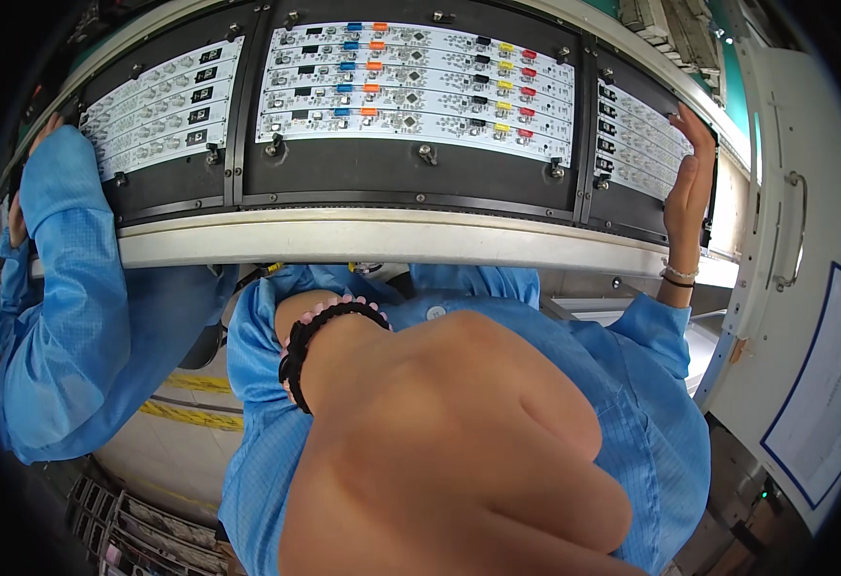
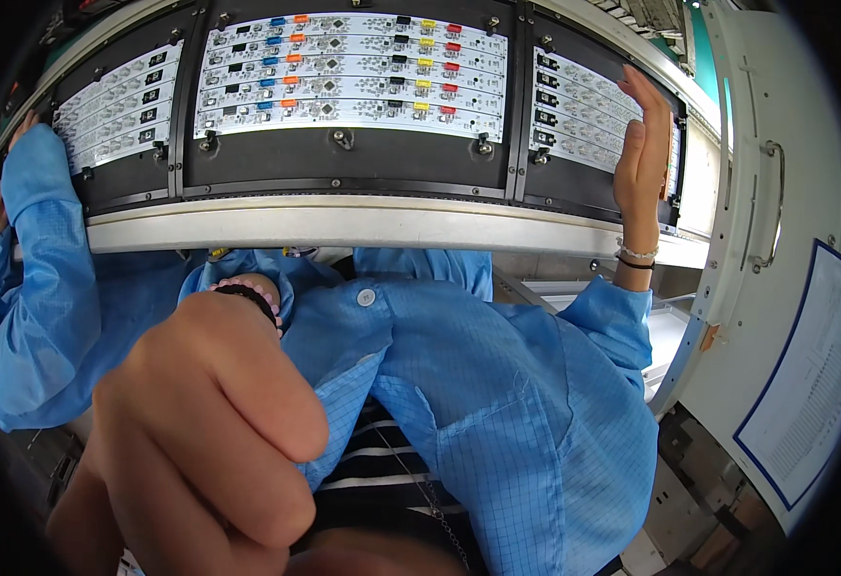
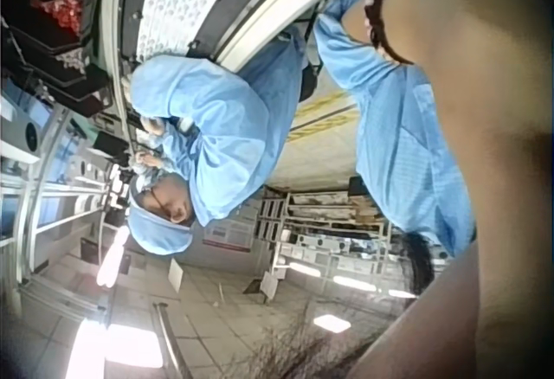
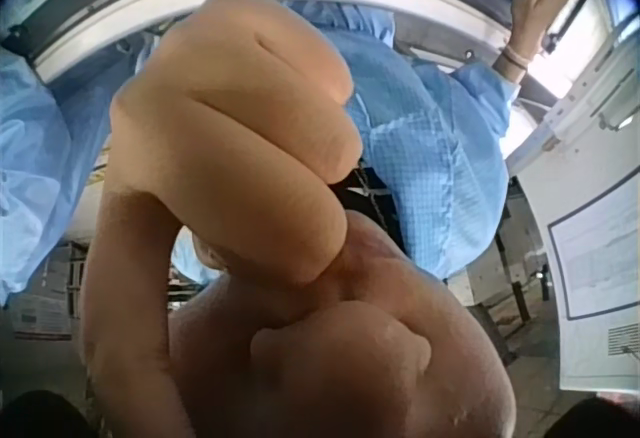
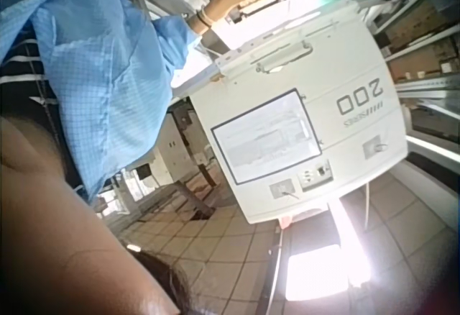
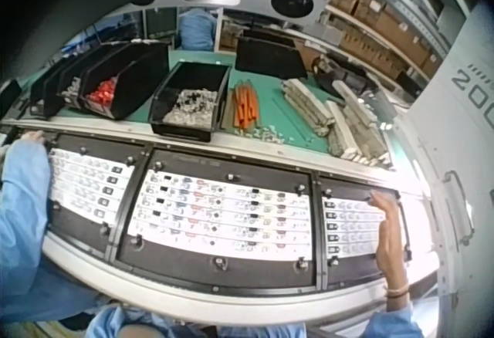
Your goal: The person inserts small electronic components into circuit boards on an assembly line by hand, places a rectangular block onto the board, and works on the assembly using a handheld green tool.
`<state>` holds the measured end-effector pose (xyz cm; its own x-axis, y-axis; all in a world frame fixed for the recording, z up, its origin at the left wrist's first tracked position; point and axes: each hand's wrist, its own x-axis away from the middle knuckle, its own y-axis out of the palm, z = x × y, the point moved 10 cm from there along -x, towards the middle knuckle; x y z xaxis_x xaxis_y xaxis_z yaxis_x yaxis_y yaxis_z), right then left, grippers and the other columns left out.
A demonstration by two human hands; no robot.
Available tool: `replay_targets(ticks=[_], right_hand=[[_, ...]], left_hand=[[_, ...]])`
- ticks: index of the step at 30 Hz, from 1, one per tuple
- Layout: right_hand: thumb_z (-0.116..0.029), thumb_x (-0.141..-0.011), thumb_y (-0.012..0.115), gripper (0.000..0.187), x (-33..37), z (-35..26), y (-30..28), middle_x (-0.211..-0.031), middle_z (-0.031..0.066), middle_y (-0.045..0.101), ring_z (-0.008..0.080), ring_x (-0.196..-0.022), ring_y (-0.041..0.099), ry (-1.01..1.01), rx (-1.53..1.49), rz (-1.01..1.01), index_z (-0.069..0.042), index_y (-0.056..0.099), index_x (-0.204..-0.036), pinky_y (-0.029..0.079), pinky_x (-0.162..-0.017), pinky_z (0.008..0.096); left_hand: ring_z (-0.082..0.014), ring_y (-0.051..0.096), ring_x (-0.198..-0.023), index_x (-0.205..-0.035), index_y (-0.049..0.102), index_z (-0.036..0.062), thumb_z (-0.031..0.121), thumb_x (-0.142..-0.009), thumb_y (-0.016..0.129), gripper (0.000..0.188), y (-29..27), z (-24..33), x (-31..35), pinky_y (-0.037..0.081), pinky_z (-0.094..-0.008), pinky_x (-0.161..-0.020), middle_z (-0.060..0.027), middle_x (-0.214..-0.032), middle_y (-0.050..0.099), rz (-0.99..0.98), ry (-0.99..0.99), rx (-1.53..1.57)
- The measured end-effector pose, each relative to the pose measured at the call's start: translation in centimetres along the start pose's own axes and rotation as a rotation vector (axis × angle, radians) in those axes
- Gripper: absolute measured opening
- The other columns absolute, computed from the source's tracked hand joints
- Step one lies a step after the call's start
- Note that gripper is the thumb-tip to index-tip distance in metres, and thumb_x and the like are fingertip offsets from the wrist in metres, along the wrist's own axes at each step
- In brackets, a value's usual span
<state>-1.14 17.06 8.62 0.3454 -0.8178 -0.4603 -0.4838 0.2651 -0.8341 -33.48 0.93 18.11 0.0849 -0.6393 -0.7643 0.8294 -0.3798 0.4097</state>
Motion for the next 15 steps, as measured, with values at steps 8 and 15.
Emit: replay_targets(ticks=[8,15], right_hand=[[-0.037,-0.102,0.026,0.049,-0.5,-1.0,0.5,-0.129,0.0149,0.053,0.0256,-0.115,0.055,-0.001,-0.015,-0.024,-0.008,0.050,-0.133,0.038,-0.101,0.0395],[-0.043,-0.101,0.026,0.056,-0.4,-0.7,1.0,-0.127,0.0162,0.053,0.0240,-0.112,0.056,0.007,0.008,-0.051,-0.004,0.048,-0.134,0.037,-0.100,0.0380]], left_hand=[[-0.0094,0.041,-0.040,-0.133,0.034,0.0200,0.004,-0.085,0.051,0.054,-1.0,-0.2,0.0,0.033,-0.0247,-0.040,-0.0003,-0.061,0.054,0.065,-0.042,-0.063],[-0.0095,0.041,-0.040,-0.131,0.035,0.0198,0.007,-0.087,0.051,0.048,-3.7,-0.8,-0.2,0.034,-0.0248,-0.040,0.0001,-0.060,0.054,0.111,-0.085,-0.104]])
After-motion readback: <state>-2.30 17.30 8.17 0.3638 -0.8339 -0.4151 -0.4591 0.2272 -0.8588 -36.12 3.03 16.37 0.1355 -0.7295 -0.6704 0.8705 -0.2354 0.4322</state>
